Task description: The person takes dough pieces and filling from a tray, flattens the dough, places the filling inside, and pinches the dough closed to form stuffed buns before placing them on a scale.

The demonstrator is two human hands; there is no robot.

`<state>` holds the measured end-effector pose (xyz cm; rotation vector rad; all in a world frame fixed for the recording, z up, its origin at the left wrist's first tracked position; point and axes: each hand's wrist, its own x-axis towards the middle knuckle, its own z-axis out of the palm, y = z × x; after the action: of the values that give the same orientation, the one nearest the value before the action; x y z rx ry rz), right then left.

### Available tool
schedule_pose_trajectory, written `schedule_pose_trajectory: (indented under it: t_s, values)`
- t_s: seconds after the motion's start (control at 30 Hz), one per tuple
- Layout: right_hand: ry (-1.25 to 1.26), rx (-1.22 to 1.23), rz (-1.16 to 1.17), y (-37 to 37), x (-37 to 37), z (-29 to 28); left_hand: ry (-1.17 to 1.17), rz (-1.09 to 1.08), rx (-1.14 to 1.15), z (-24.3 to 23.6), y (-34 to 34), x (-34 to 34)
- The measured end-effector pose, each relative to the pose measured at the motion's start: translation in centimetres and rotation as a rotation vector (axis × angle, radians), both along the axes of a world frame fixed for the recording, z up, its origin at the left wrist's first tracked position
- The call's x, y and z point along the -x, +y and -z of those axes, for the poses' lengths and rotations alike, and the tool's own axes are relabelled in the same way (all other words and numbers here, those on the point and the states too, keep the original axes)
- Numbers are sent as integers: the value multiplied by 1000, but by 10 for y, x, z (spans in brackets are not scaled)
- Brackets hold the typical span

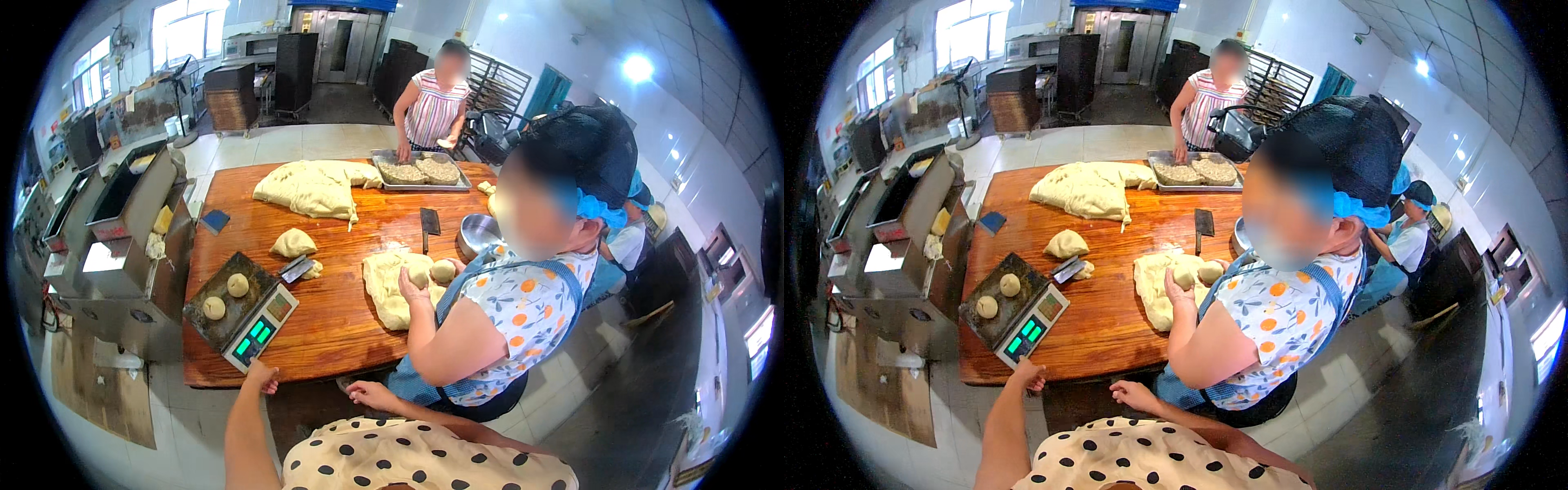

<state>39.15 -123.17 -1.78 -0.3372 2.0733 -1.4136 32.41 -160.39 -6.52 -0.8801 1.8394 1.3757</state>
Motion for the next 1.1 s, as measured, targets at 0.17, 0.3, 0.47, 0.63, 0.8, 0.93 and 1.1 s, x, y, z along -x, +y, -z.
schedule_pose_trajectory:
  t_s: [0.17,0.3,0.47,0.63,0.8,0.93,1.1]
  values:
    - [-51,-26,38,13,0,2,6,35,42,-18,17,-6]
    - [-70,8,54,24,6,8,-24,36,22,-26,32,1]
    - [-85,9,24,27,13,3,-36,76,32,-17,38,9]
    - [-105,-29,-14,24,20,-14,-69,44,-42,3,36,8]
    - [-143,-26,-8,31,22,-4,-71,52,-31,8,46,10]
    - [-160,-47,6,32,21,-7,-71,73,-32,4,49,9]
    - [-129,-45,-21,25,21,-13,-62,63,-28,-5,44,3]
